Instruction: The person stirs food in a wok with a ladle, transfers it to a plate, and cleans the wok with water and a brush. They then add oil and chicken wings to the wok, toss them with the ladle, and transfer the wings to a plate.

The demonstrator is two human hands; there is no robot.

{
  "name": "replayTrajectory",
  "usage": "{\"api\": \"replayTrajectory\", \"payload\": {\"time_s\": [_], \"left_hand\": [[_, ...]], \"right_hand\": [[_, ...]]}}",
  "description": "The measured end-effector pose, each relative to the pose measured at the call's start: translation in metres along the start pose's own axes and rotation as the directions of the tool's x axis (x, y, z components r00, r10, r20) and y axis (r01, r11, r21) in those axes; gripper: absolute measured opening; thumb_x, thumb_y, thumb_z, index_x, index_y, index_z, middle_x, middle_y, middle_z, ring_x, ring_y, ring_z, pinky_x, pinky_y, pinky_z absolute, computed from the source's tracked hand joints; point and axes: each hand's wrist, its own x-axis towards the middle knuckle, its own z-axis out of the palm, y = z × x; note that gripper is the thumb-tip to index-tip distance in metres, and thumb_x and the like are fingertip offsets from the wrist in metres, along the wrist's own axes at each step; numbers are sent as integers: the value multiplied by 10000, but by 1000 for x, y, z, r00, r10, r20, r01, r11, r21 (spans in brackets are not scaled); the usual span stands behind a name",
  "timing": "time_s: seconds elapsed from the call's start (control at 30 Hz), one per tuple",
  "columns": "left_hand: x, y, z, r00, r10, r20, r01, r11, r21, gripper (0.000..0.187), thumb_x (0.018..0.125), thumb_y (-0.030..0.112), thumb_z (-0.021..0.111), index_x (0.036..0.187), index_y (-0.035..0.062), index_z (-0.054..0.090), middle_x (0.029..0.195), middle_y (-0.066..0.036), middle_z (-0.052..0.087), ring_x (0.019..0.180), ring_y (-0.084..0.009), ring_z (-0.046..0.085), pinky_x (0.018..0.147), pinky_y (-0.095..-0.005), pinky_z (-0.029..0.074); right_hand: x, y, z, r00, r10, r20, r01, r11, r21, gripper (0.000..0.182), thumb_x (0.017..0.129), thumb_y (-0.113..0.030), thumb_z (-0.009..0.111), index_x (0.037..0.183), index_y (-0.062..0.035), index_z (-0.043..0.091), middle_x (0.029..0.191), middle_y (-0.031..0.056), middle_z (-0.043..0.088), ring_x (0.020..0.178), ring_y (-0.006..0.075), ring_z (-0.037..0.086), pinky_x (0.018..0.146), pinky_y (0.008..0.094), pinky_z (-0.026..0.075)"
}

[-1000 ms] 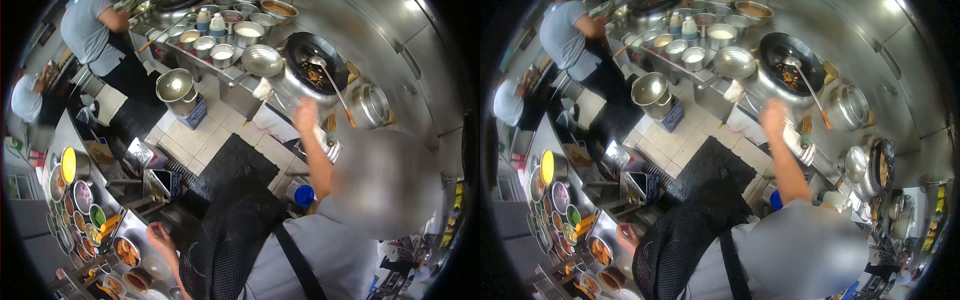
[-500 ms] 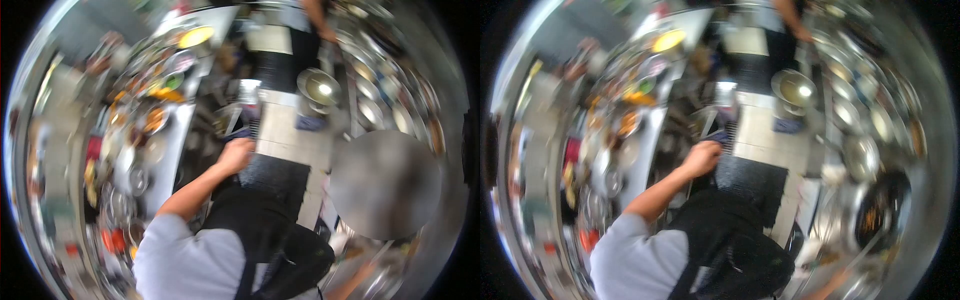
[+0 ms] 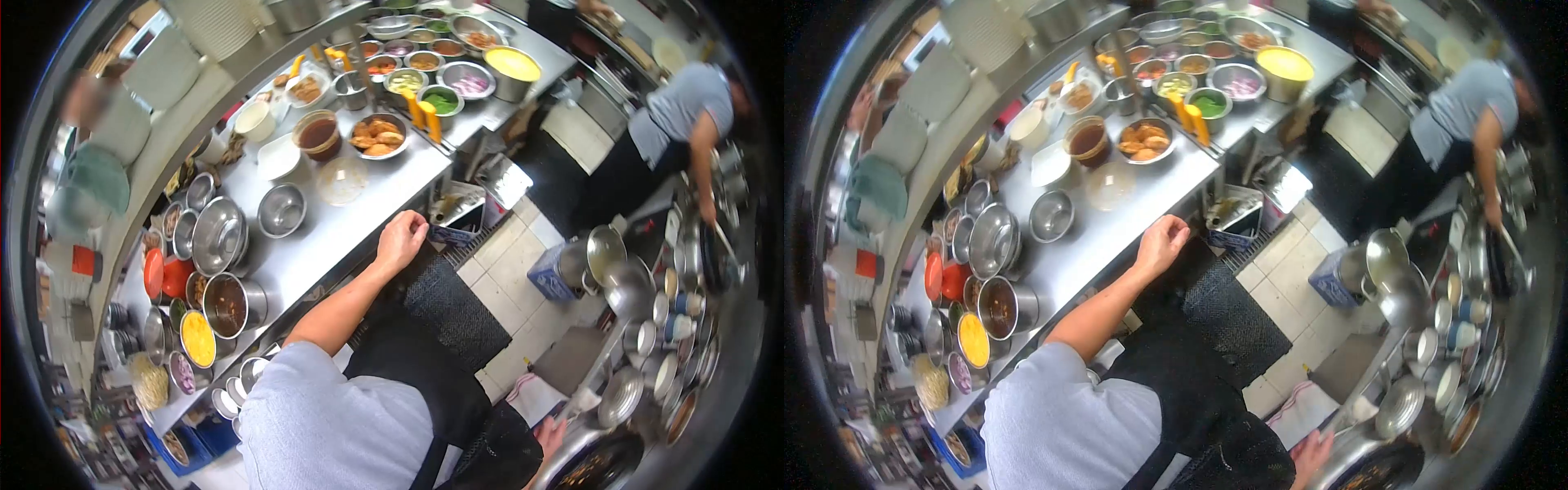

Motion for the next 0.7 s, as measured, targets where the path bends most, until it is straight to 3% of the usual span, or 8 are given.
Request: {"api": "replayTrajectory", "payload": {"time_s": [0.1, 0.2, 0.23, 0.33, 0.43, 0.53, 0.57, 0.7], "left_hand": [[11, -44, -44, 953, -275, -128, 253, 953, -170, 186, 876, 178, 700, 952, 17, 645, 862, -91, 676, 730, -169, 629, 700, -322, 516], [29, -89, -82, 865, -351, -360, 251, 922, -296, 201, 892, 171, 691, 977, 6, 615, 838, -71, 650, 696, -146, 619, 662, -298, 515], [39, -104, -95, 830, -462, -313, 301, 842, -447, 237, 915, 168, 666, 1036, -8, 565, 825, -65, 616, 677, -138, 610, 614, -272, 507], [74, -124, -131, 754, -575, -317, 219, 675, -704, 336, 937, 143, 627, 1143, -65, 461, 985, -147, 582, 712, -170, 649, 609, -269, 537], [118, -143, -157, 669, -684, -289, 239, 567, -788, 379, 945, 151, 618, 1166, -95, 433, 1036, -182, 568, 738, -196, 664, 625, -283, 562], [157, -173, -159, 616, -774, -148, 237, 361, -902, 317, 949, 158, 606, 1098, -52, 422, 944, -148, 568, 712, -199, 676, 577, -290, 573], [165, -178, -159, 619, -775, -130, 241, 345, -907, 252, 954, 142, 588, 1038, -33, 427, 918, -136, 565, 688, -200, 675, 565, -284, 573], [178, -187, -152, 622, -775, -107, 254, 329, -910, 204, 954, 121, 567, 978, -20, 421, 885, -128, 563, 658, -196, 671, 555, -284, 572]], "right_hand": [[26, -86, 132, 890, -48, 454, 115, 986, -121, 436, 1006, -193, 550, 1402, -62, 422, 641, -45, 442, 480, 41, 412, 415, 199, 331], [37, -142, 276, 604, -69, 794, 220, 972, -83, 425, 1008, -176, 543, 1390, -28, 429, 652, -43, 449, 485, 38, 416, 420, 203, 345], [32, -160, 320, 530, -84, 844, 267, 961, -72, 429, 1010, -176, 540, 1395, -22, 429, 655, -43, 451, 487, 40, 419, 423, 204, 351], [9, -203, 422, 400, -79, 913, 398, 913, -95, 445, 1014, -189, 533, 1415, -26, 431, 662, -46, 462, 508, 44, 435, 442, 203, 362], [-9, -218, 485, 372, -40, 927, 467, 872, -150, 458, 1009, -220, 543, 1416, -35, 446, 673, -12, 509, 543, 81, 488, 492, 240, 404], [-15, -222, 521, 360, -90, 929, 663, 725, -187, 467, 1001, -257, 552, 1406, -43, 459, 700, 49, 555, 592, 125, 540, 551, 295, 441], [-18, -228, 526, 363, -73, 929, 700, 680, -220, 463, 996, -264, 549, 1393, -39, 468, 740, 127, 598, 642, 208, 603, 618, 358, 477], [-16, -225, 536, 335, -147, 931, 785, 590, -189, 451, 997, -251, 540, 1384, -31, 470, 765, 167, 620, 671, 274, 633, 645, 385, 490]]}}
